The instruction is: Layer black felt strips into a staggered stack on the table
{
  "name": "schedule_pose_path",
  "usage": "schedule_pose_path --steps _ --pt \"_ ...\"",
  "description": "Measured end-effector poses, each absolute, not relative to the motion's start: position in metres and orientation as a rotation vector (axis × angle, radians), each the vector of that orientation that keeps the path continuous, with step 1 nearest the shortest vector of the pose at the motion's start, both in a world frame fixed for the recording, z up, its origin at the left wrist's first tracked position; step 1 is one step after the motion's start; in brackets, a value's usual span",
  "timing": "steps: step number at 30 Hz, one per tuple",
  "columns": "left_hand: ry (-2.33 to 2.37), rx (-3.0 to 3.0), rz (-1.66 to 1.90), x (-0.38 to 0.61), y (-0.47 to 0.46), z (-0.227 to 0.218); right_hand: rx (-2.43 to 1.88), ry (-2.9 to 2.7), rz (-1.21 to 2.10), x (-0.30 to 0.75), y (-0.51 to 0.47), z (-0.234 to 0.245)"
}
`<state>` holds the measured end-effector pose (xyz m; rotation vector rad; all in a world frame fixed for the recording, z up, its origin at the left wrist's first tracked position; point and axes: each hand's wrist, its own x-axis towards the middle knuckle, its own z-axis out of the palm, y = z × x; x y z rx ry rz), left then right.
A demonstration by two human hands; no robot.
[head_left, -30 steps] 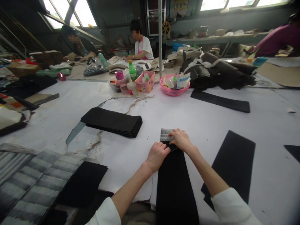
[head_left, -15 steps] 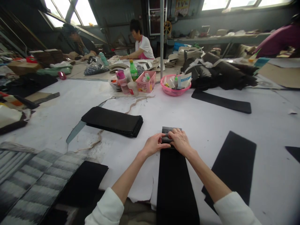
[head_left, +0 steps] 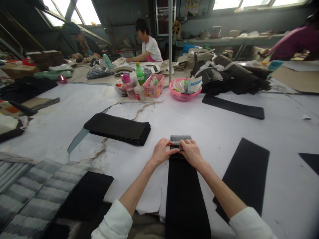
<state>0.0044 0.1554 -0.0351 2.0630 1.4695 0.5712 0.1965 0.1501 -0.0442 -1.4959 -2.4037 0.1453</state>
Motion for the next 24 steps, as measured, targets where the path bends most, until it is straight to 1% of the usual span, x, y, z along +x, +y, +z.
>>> schedule_pose_path --steps 4,9,13,17,20,24 --pt "1.409 2.071 0.495 0.012 0.154 -0.037 -1.476 -2.405 0.142 0.199 0.151 -0.046" --pt "1.479 2.094 0.424 0.015 0.158 -0.038 -1.483 -2.427 0.109 0.225 0.155 -0.045" --pt "1.512 2.096 0.399 0.014 0.158 -0.039 -1.605 -2.371 0.080 0.270 0.154 -0.048" --pt "1.488 2.114 0.402 0.012 0.156 -0.038 -1.728 -2.242 0.121 0.304 0.159 -0.047" --pt "1.454 2.146 0.417 0.012 0.154 -0.038 -1.732 -2.200 0.177 0.293 0.169 -0.040" --pt "1.417 2.194 0.439 0.011 0.151 -0.039 -1.627 -2.311 0.327 0.246 0.186 -0.036"
